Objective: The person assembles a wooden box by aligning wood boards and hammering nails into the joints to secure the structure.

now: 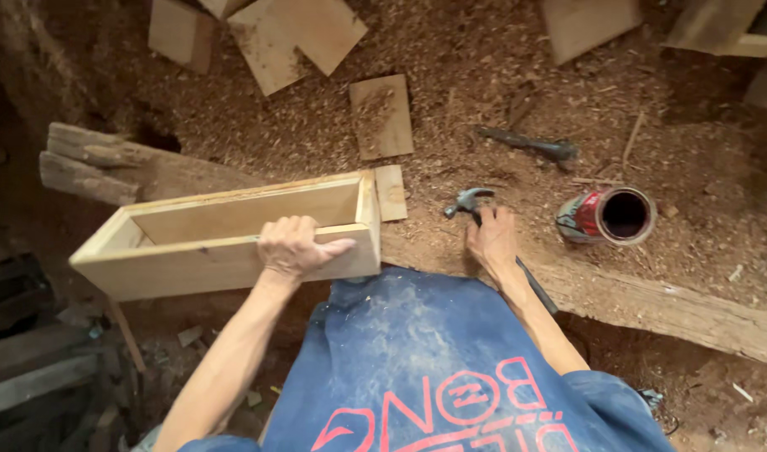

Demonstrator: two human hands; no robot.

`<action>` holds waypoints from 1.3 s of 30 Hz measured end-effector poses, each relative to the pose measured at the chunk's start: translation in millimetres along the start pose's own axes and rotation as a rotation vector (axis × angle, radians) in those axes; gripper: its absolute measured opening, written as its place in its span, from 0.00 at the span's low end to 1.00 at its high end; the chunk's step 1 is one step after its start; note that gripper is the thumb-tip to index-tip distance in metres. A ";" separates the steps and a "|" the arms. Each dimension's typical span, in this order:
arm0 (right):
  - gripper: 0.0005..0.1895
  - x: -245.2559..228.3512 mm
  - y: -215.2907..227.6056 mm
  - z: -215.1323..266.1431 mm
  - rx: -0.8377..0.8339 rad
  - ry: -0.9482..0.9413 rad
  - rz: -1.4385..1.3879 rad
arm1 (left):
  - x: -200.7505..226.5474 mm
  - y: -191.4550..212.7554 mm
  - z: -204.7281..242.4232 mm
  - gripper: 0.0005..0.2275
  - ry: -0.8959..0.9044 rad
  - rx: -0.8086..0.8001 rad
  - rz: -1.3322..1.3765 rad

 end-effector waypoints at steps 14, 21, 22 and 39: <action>0.15 16.9 -5.6 -9.2 0.025 0.002 -0.064 | 71.0 -57.7 89.3 0.07 -0.154 -0.401 0.146; 0.30 27.9 5.2 3.2 -0.218 -0.085 0.029 | 76.1 -66.1 83.8 0.04 -0.148 -0.373 0.211; 0.30 26.7 3.2 2.6 -0.264 -0.109 0.006 | 76.5 -65.4 82.2 0.06 -0.169 -0.354 0.197; 0.19 -135.0 65.0 118.1 -0.172 -0.448 -0.745 | 71.8 -71.4 52.2 0.34 -0.136 -0.634 0.663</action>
Point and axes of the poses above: each hand's wrist, its own z-axis away from the middle knuckle, its own y-axis out of the back of the hand, x = y × z, the point moved 3 cm from there along -z, towards the middle knuckle, and after that the axes turned 2 degrees about -x, right-handed, at the moved point
